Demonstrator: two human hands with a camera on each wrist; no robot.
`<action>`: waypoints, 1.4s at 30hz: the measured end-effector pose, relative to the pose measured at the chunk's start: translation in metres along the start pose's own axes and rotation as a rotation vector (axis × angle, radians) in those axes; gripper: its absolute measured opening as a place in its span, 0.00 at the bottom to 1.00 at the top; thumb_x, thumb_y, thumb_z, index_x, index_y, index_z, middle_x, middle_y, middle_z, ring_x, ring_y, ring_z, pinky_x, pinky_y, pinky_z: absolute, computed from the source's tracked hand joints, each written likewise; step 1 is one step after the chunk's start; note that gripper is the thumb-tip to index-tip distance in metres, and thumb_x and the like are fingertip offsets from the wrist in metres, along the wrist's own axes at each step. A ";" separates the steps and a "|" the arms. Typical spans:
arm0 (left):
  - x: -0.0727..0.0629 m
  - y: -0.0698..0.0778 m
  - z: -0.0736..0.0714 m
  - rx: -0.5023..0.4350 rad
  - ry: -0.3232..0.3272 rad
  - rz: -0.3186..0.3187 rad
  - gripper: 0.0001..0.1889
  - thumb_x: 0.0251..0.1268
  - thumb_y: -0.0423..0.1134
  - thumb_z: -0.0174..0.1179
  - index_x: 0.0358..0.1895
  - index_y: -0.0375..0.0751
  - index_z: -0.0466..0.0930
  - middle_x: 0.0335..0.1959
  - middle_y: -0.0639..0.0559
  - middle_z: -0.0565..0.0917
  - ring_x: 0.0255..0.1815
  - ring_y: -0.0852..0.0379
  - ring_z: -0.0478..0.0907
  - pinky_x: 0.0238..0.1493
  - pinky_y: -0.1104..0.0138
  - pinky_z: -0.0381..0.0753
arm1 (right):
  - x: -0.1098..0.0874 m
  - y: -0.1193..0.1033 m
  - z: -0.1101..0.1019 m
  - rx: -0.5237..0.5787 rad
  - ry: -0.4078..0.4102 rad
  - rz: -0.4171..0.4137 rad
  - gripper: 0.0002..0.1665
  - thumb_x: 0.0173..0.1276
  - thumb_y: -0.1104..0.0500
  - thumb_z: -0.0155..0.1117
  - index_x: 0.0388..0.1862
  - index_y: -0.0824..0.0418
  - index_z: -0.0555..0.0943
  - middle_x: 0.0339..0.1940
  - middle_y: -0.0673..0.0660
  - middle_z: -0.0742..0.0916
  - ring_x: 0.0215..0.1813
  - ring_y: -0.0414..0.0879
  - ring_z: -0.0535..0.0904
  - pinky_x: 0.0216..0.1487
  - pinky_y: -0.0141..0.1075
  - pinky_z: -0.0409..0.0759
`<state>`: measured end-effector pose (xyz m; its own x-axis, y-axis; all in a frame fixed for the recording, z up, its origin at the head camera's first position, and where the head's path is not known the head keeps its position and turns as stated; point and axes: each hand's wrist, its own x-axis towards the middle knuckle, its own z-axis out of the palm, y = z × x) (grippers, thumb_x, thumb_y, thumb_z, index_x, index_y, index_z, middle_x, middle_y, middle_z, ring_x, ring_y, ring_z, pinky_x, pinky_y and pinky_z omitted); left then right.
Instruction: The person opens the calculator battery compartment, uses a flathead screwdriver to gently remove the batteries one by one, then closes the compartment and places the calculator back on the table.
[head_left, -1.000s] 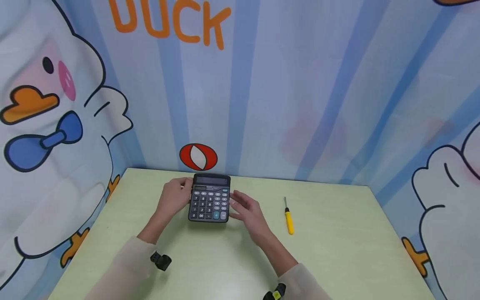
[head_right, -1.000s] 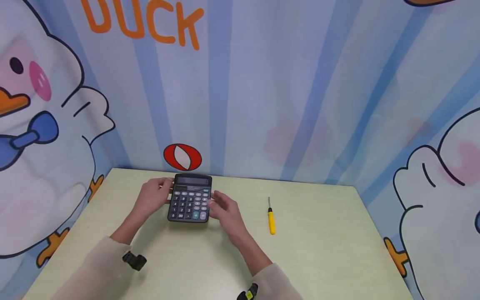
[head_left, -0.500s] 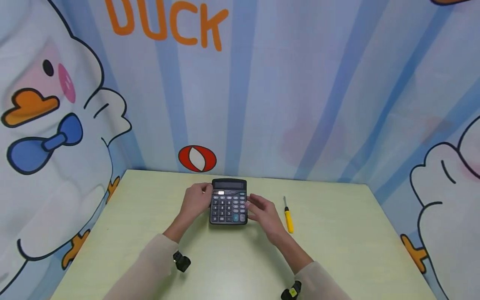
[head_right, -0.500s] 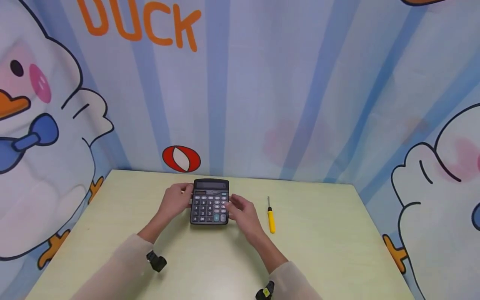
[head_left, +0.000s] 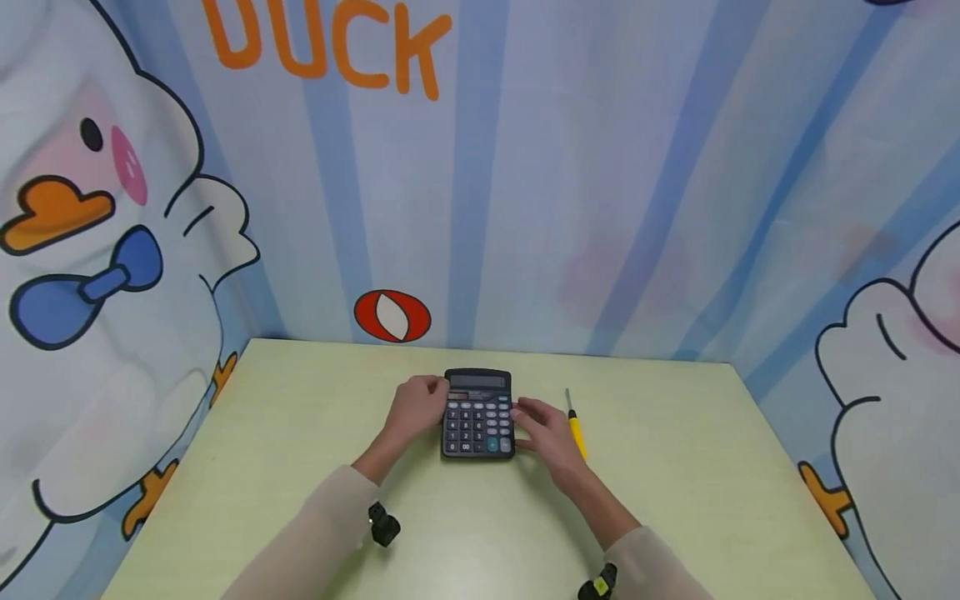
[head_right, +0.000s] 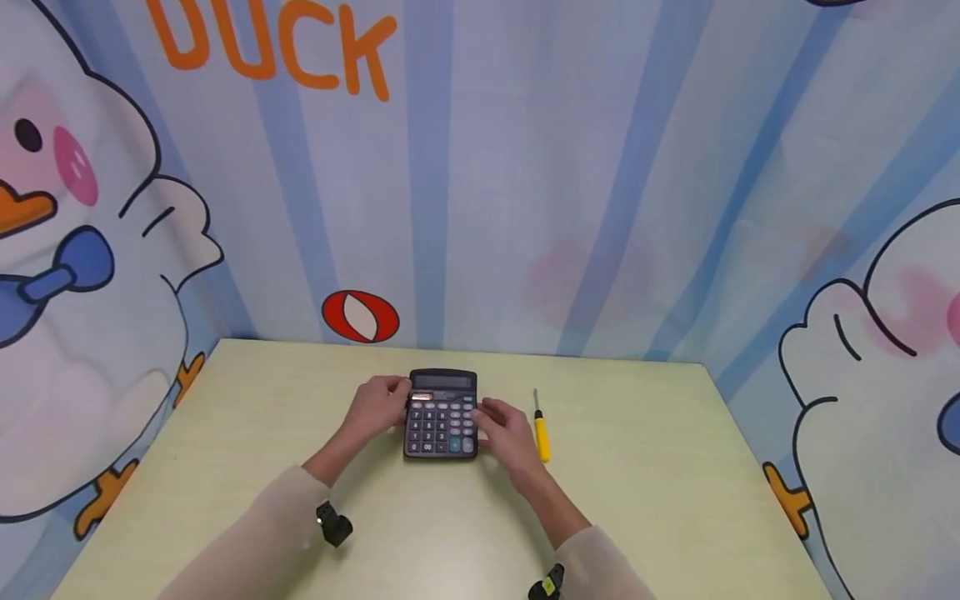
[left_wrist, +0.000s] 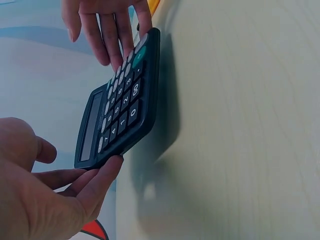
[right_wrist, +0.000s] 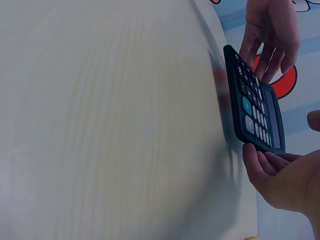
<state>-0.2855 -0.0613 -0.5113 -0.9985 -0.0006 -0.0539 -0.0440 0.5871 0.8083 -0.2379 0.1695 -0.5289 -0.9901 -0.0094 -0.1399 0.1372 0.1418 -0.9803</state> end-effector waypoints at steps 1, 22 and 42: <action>0.000 0.000 0.002 -0.003 -0.006 -0.006 0.26 0.82 0.48 0.48 0.68 0.32 0.81 0.63 0.39 0.85 0.55 0.45 0.83 0.59 0.50 0.83 | 0.000 0.001 -0.001 -0.006 0.004 0.005 0.33 0.83 0.55 0.60 0.78 0.72 0.69 0.73 0.69 0.79 0.70 0.62 0.78 0.59 0.49 0.86; 0.008 -0.004 0.023 -0.037 -0.038 -0.084 0.27 0.81 0.48 0.47 0.67 0.32 0.82 0.62 0.38 0.85 0.58 0.43 0.83 0.63 0.49 0.81 | 0.004 0.009 -0.008 -0.087 0.039 0.074 0.31 0.83 0.55 0.59 0.77 0.70 0.70 0.69 0.68 0.81 0.68 0.61 0.80 0.53 0.44 0.88; 0.005 0.004 0.025 0.002 -0.074 -0.104 0.26 0.83 0.48 0.51 0.66 0.29 0.81 0.53 0.40 0.88 0.46 0.49 0.83 0.47 0.58 0.86 | -0.001 0.007 -0.007 -0.166 -0.006 0.105 0.33 0.83 0.53 0.60 0.77 0.70 0.70 0.71 0.68 0.80 0.68 0.59 0.80 0.56 0.44 0.87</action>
<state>-0.2897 -0.0391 -0.5228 -0.9835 -0.0025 -0.1806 -0.1475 0.5883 0.7951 -0.2357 0.1775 -0.5346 -0.9703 0.0083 -0.2418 0.2328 0.3040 -0.9238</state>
